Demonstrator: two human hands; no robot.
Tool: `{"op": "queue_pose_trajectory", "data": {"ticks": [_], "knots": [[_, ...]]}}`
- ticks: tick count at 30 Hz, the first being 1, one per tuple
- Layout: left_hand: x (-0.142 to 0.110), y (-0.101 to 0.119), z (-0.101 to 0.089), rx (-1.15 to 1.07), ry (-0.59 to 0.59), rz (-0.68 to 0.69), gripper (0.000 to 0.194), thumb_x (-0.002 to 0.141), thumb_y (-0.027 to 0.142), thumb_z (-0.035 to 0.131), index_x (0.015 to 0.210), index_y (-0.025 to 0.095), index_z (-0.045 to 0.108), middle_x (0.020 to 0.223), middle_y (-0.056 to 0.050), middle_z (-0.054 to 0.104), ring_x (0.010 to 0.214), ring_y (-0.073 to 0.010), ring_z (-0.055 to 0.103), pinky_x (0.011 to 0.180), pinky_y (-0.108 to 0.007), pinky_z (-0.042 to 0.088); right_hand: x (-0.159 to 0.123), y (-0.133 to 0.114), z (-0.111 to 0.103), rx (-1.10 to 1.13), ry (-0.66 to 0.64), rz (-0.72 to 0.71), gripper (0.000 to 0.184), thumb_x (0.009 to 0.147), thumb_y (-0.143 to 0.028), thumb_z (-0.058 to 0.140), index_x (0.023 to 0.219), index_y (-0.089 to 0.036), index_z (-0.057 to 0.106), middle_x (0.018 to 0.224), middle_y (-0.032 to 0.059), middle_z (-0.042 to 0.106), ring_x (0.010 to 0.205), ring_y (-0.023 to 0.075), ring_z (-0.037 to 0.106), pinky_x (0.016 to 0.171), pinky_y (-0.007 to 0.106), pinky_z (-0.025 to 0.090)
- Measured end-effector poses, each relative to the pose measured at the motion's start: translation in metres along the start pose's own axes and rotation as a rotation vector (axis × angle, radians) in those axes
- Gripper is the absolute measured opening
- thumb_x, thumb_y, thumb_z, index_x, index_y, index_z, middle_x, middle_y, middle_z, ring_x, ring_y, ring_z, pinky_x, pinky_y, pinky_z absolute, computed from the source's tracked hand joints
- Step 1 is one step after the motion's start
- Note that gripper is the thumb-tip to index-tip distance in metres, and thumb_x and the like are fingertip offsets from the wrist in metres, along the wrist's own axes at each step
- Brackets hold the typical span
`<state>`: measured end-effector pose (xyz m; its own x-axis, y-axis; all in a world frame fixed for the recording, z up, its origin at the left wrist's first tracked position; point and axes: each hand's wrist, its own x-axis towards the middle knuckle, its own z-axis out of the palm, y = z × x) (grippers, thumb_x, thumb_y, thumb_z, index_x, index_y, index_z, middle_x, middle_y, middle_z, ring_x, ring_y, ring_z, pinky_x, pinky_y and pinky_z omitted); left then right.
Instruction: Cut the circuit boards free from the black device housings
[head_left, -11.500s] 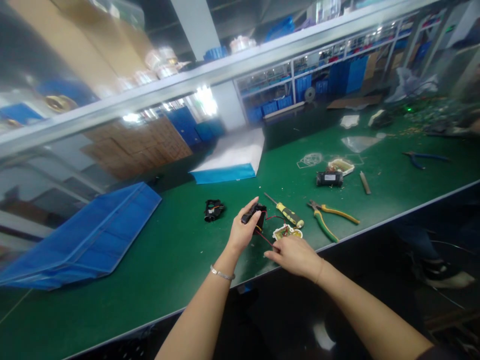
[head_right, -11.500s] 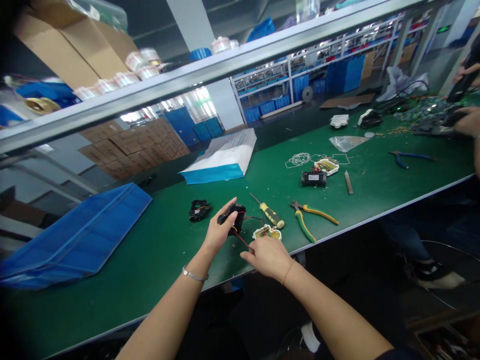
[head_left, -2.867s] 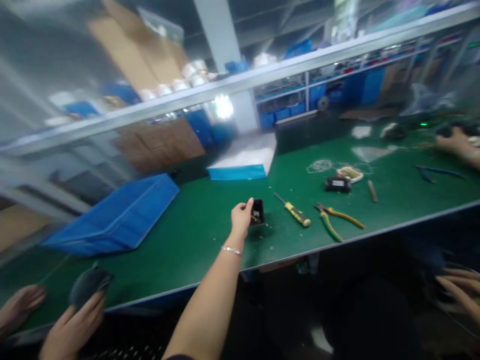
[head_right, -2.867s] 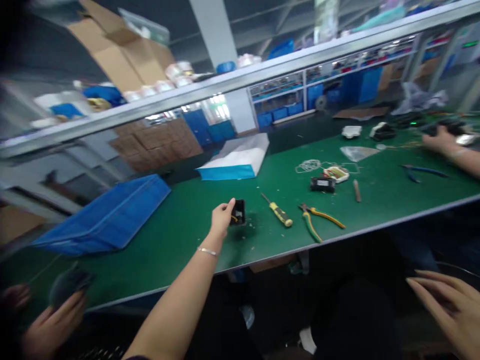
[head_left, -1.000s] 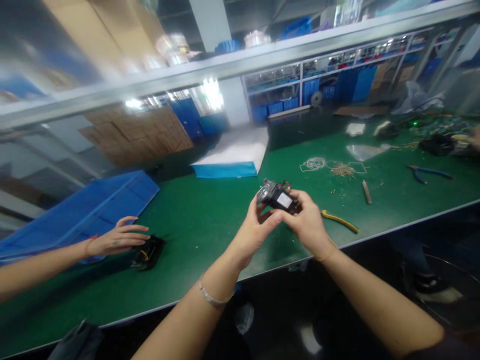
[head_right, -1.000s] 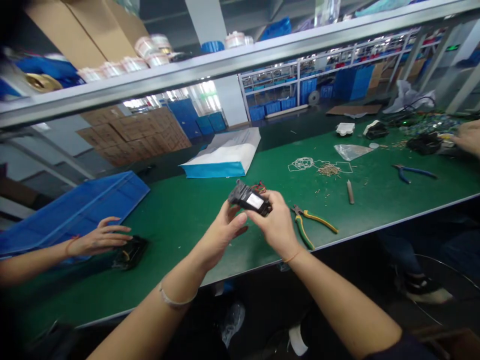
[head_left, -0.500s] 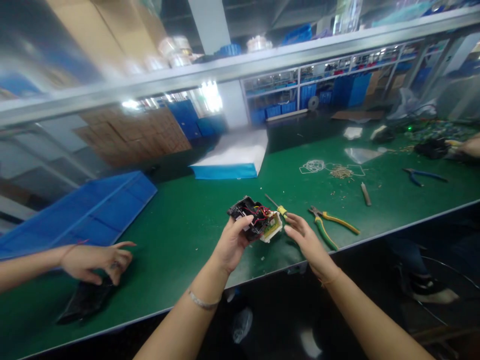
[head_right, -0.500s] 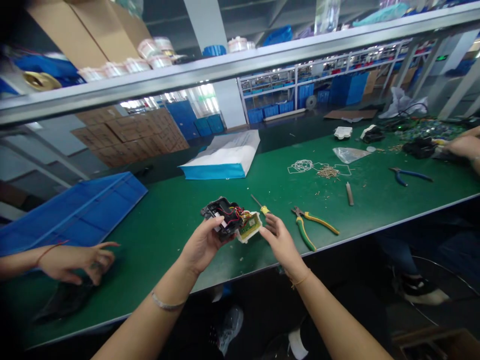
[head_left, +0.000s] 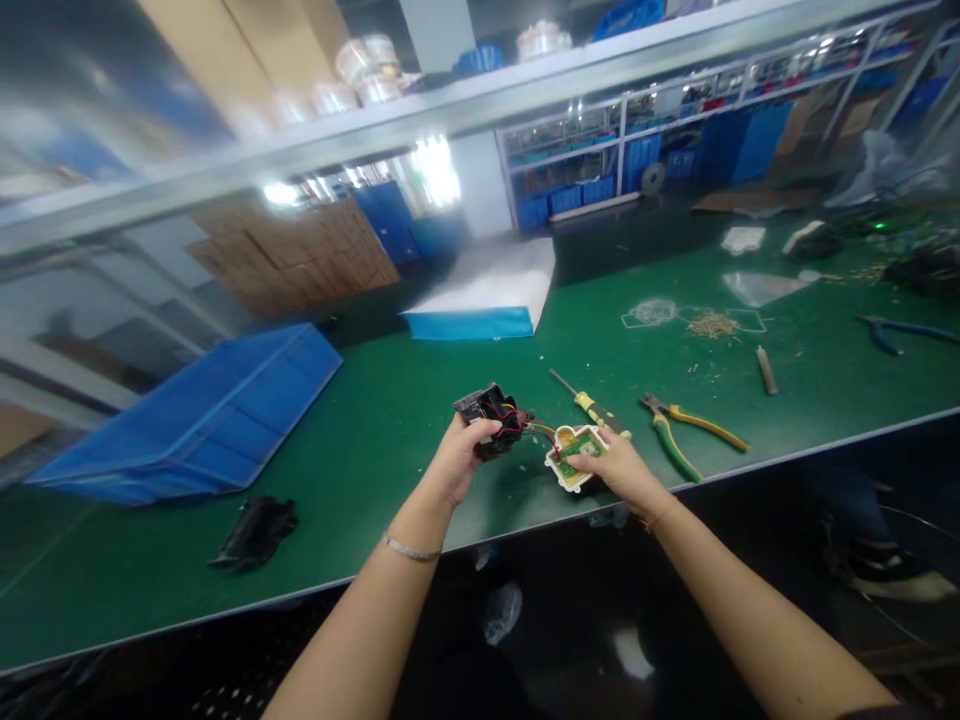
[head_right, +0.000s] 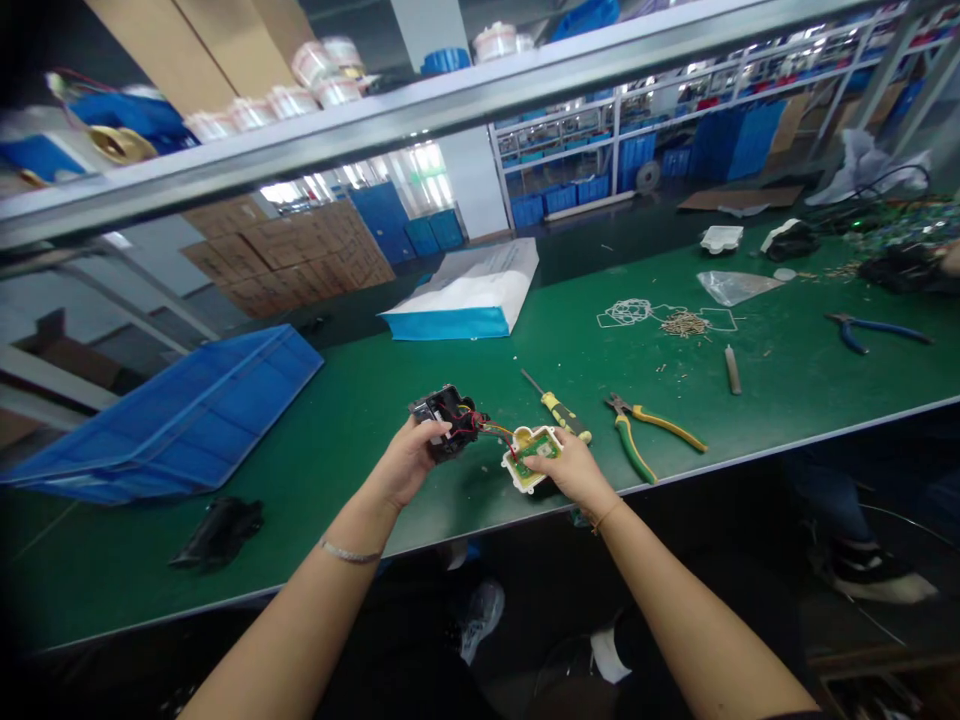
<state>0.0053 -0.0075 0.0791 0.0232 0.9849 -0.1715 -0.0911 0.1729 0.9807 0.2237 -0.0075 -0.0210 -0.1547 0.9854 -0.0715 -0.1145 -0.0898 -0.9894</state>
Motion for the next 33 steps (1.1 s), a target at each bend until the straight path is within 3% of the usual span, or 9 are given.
{"op": "queue_pose_trajectory", "data": {"ticks": [5,10,13,16,20,25,29,33], "knots": [[0.005,-0.012,-0.015,0.147,0.092,-0.048,0.059,0.061,0.027,0.066,0.120,0.022,0.056,0.100,-0.005,0.071,0.084,-0.0205,0.065,0.070,-0.031,0.049,0.016,-0.007,-0.024,-0.440,0.133,-0.199,0.048,0.068,-0.030,0.071,0.113,-0.016,0.063,0.102,0.0075,0.070,0.087,0.0219,0.065,0.083,0.038,0.052],[0.008,-0.017,-0.023,0.243,0.038,-0.171,0.056,0.061,0.031,0.064,0.117,0.021,0.057,0.091,-0.004,0.071,0.077,-0.0205,0.064,0.063,-0.029,0.046,0.020,-0.027,-0.042,-0.819,0.227,-0.348,0.048,0.073,-0.027,0.067,0.120,-0.019,0.061,0.118,0.0106,0.066,0.106,0.0276,0.062,0.095,0.045,0.047],[0.011,-0.019,-0.030,0.266,-0.025,-0.202,0.058,0.064,0.033,0.064,0.120,0.023,0.056,0.096,-0.005,0.071,0.079,-0.0206,0.064,0.062,-0.028,0.045,0.015,-0.041,-0.043,-0.952,0.219,-0.467,0.044,0.076,-0.023,0.064,0.120,-0.022,0.059,0.127,0.0088,0.060,0.115,0.0278,0.058,0.099,0.044,0.045],[0.013,-0.021,-0.036,0.254,-0.094,-0.170,0.060,0.066,0.033,0.065,0.124,0.025,0.054,0.102,-0.005,0.070,0.083,-0.0202,0.064,0.063,-0.027,0.045,0.004,-0.048,-0.039,-1.055,0.265,-0.553,0.038,0.081,-0.022,0.061,0.119,-0.024,0.058,0.128,0.0065,0.058,0.109,0.0266,0.061,0.094,0.042,0.048],[0.015,-0.022,-0.042,0.250,-0.120,-0.192,0.056,0.071,0.048,0.062,0.119,0.019,0.059,0.093,-0.008,0.070,0.068,-0.0168,0.061,0.050,-0.023,0.039,-0.009,-0.038,-0.034,-1.145,0.315,-0.683,0.025,0.087,-0.017,0.054,0.112,-0.021,0.057,0.126,0.0087,0.059,0.108,0.0256,0.060,0.089,0.038,0.050],[0.015,-0.020,-0.042,0.246,-0.113,-0.212,0.049,0.074,0.058,0.059,0.095,0.014,0.065,0.071,-0.003,0.065,0.051,-0.0109,0.052,0.039,-0.021,0.029,-0.020,-0.011,-0.034,-1.188,0.151,-0.897,0.020,0.087,-0.010,0.050,0.106,-0.015,0.056,0.129,0.0147,0.056,0.117,0.0254,0.054,0.099,0.041,0.044],[0.013,-0.019,-0.038,0.249,-0.138,-0.202,0.047,0.075,0.057,0.059,0.093,0.014,0.065,0.068,-0.002,0.063,0.048,-0.0097,0.050,0.037,-0.020,0.026,-0.031,-0.011,-0.032,-1.154,-0.055,-0.831,0.022,0.086,-0.015,0.054,0.108,-0.015,0.054,0.134,0.0169,0.052,0.125,0.0259,0.048,0.103,0.044,0.041],[0.010,-0.017,-0.032,0.265,-0.171,-0.161,0.048,0.074,0.054,0.063,0.103,0.015,0.063,0.071,-0.002,0.063,0.050,-0.0096,0.052,0.036,-0.019,0.028,-0.036,-0.022,-0.027,-1.103,-0.209,-0.676,0.041,0.079,-0.045,0.067,0.106,-0.016,0.055,0.140,0.0178,0.046,0.132,0.0307,0.040,0.107,0.048,0.035]]}}
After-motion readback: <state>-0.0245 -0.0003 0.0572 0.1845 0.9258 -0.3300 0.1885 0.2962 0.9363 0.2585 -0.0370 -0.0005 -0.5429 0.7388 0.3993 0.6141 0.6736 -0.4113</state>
